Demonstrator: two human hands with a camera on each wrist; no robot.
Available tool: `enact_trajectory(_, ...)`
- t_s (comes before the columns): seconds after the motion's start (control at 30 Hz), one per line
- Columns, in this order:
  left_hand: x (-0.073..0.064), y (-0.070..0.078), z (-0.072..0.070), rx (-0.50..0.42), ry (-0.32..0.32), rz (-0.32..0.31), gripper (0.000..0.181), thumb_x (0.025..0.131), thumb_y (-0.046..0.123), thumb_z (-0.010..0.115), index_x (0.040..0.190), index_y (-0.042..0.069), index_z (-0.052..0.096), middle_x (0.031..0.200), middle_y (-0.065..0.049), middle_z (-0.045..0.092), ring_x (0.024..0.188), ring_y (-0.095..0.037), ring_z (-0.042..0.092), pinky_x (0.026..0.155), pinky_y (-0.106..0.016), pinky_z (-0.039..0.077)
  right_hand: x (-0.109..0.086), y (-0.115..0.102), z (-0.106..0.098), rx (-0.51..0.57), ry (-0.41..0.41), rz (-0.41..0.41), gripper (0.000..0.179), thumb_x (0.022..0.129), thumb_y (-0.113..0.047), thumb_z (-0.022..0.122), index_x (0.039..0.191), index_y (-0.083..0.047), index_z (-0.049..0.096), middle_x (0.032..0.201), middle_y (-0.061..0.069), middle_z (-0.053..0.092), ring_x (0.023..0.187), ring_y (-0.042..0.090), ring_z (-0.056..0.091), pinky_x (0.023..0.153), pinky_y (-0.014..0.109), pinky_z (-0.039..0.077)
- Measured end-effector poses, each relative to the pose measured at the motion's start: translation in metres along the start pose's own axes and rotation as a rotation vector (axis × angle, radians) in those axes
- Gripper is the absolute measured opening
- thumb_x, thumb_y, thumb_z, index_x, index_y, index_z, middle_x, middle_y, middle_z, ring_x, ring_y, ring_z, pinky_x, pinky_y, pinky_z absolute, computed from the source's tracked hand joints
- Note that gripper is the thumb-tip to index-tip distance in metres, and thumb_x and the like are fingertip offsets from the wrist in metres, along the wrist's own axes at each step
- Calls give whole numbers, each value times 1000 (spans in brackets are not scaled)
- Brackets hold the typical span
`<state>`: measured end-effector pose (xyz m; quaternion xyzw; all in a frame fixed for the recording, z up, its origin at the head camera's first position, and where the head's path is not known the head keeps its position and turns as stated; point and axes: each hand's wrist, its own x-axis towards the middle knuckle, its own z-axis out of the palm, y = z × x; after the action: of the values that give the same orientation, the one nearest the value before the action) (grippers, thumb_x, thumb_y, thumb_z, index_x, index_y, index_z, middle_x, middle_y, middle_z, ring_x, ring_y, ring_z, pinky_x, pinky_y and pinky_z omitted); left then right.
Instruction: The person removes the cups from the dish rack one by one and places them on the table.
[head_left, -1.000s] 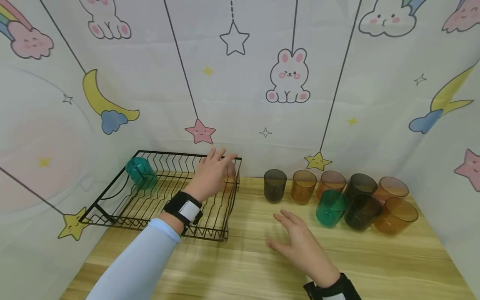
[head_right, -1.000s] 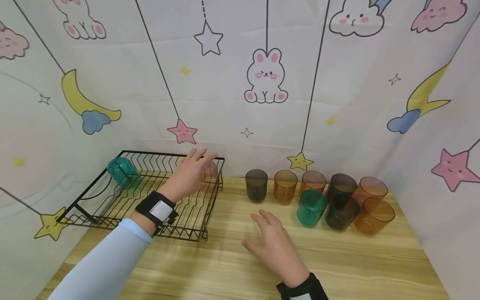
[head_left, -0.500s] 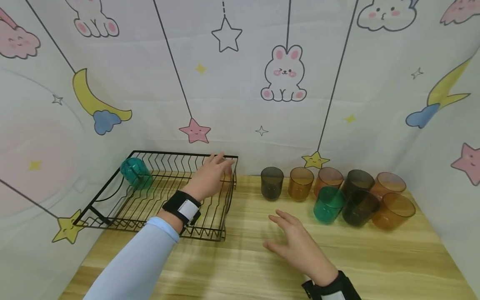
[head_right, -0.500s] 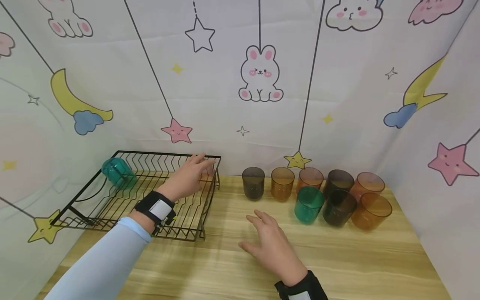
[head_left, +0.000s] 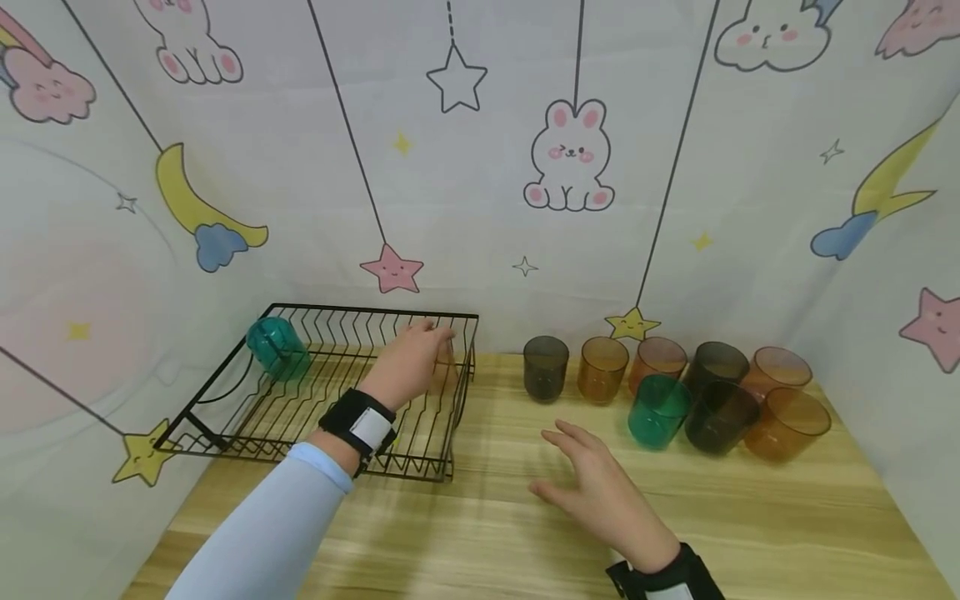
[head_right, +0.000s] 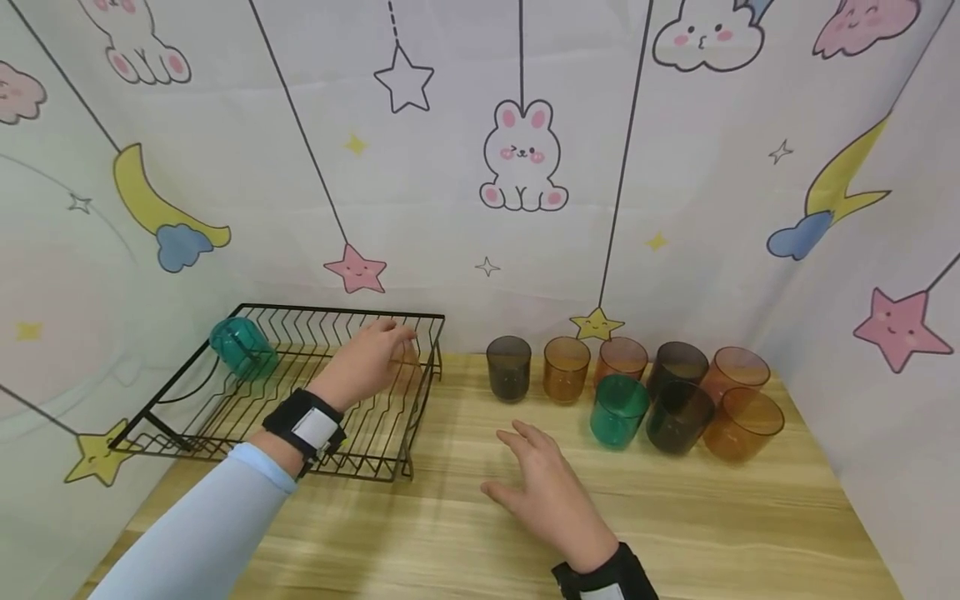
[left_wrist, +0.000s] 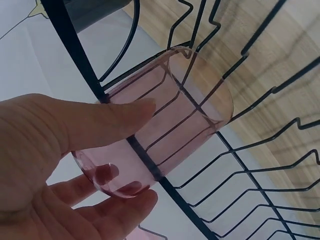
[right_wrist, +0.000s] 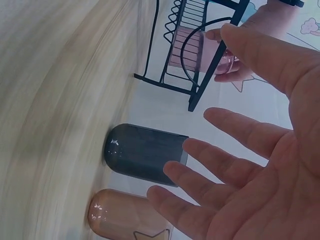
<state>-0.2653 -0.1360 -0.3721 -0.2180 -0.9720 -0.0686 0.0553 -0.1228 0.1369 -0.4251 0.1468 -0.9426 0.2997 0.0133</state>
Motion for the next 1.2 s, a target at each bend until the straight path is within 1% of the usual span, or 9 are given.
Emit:
enact_trajectory(0.1, -5, -1, 0, 11, 19, -1, 43, 85, -4, 56, 124, 14, 56, 110, -10, 54, 96, -27, 53, 73, -35, 49, -1, 1, 0, -4, 9, 1, 71, 74, -58, 69, 130, -17, 54, 140, 6, 40, 125, 23, 38, 97, 40, 36)
enact_trajectory(0.17, -8, -1, -1, 15, 38, 8, 36, 87, -4, 54, 119, 14, 58, 103, -8, 55, 91, -25, 52, 73, -34, 48, -2, 1, 0, -3, 14, 7, 71, 74, -58, 69, 130, -16, 54, 140, 6, 40, 126, 23, 38, 98, 40, 36)
enact_trajectory(0.23, -11, -2, -2, 11, 47, 3, 35, 87, -5, 52, 116, 14, 58, 102, -8, 55, 90, -24, 52, 65, -32, 48, -3, 1, -1, -5, 20, 15, 71, 74, -58, 69, 129, -16, 54, 140, 7, 40, 126, 23, 38, 98, 41, 36)
enact_trajectory(0.4, -19, -3, -11, 33, 73, -54, 48, 79, -7, 58, 122, 14, 56, 107, -14, 52, 87, -29, 53, 48, -29, 45, -4, 2, -4, -8, 46, 11, 69, 75, -55, 70, 129, -16, 54, 140, 7, 41, 125, 24, 39, 97, 42, 37)
enact_trajectory(0.63, -29, 4, -38, 83, 242, -92, 55, 73, -3, 64, 123, 16, 55, 109, -16, 51, 84, -33, 51, 48, -36, 45, -3, 3, -13, 1, 97, 8, 69, 77, -54, 68, 132, -16, 51, 138, 6, 42, 126, 25, 38, 97, 44, 36)
enact_trajectory(0.9, -37, 21, -52, 68, 454, -26, 53, 72, 10, 76, 120, 16, 53, 113, -17, 50, 85, -33, 52, 47, -36, 44, -2, 2, -21, 31, 152, 31, 68, 79, -53, 67, 132, -15, 50, 134, 6, 47, 124, 23, 41, 97, 43, 37)
enact_trajectory(0.97, -39, 27, -54, 51, 498, -7, 53, 71, 8, 75, 119, 16, 53, 113, -18, 50, 82, -31, 52, 45, -34, 42, -3, 2, -22, 35, 181, 34, 66, 79, -51, 68, 132, -15, 50, 133, 4, 48, 122, 22, 42, 96, 42, 38)
enact_trajectory(1.07, -41, 37, -55, 15, 538, 14, 56, 69, 8, 77, 119, 15, 53, 113, -17, 50, 81, -28, 52, 44, -31, 41, -4, 2, -24, 39, 228, 33, 64, 79, -45, 70, 132, -15, 50, 130, 3, 50, 119, 22, 46, 92, 42, 41)
enact_trajectory(1.2, -46, 50, -53, -55, 546, 29, 62, 65, 14, 82, 119, 16, 53, 111, -13, 50, 77, -21, 51, 44, -27, 41, -6, 1, -26, 53, 274, 47, 61, 80, -44, 70, 131, -17, 51, 128, 2, 52, 108, 23, 53, 85, 40, 46)
